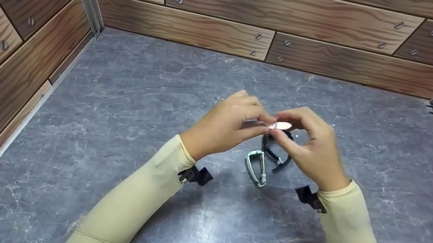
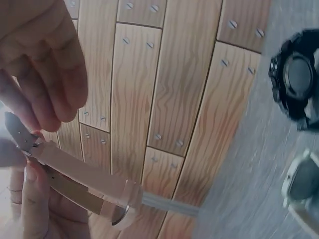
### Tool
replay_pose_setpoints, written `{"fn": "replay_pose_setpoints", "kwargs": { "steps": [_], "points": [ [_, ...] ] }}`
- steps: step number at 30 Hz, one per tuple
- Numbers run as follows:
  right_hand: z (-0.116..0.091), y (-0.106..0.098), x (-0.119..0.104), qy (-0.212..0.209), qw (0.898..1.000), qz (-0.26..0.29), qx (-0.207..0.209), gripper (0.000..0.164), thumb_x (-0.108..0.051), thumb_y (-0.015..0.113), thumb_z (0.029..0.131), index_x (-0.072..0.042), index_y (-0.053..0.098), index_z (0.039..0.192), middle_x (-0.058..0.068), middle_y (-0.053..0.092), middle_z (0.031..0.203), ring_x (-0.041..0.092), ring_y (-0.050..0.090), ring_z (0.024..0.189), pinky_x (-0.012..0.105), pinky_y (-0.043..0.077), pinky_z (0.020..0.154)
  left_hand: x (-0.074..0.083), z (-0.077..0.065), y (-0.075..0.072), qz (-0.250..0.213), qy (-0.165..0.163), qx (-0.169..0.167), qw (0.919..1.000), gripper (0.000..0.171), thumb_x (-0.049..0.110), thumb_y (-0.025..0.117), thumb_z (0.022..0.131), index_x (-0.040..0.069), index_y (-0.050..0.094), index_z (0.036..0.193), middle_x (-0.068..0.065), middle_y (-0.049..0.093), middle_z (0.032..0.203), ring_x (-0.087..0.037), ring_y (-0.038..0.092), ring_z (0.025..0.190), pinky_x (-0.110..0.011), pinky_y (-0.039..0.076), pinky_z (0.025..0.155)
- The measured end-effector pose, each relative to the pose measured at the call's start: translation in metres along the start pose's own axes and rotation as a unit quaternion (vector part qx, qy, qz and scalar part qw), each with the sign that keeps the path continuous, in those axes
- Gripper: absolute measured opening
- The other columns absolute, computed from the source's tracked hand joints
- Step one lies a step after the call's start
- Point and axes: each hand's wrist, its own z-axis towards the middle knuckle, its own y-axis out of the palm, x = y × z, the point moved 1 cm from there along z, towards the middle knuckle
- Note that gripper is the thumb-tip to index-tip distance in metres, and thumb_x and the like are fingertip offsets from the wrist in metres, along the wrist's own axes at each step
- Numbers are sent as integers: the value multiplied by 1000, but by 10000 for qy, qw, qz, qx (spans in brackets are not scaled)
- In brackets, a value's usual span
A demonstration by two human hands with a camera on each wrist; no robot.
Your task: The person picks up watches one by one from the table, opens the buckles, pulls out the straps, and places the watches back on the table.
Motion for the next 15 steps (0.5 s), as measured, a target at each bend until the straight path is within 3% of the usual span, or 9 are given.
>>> {"fn": "replay_pose_setpoints", "kwargs": {
  "steps": [5,15],
  "points": [
    [1,1,0,-281,9984,-478,110,23,1,82,86,-4,74,106,5,72,97,12,66,85,18,55,79,0,1,-1,415,196,43,9989,20,25,71,99,11,78,112,1,75,106,-17,53,89,-27,44,78],
    [0,6,1,-273,9985,-436,181,23,4,79,88,-4,76,109,5,74,98,11,68,84,22,58,74,-1,0,1,608,189,209,9978,20,25,72,98,11,76,111,2,77,106,-15,55,89,-26,46,76]
  ]
}}
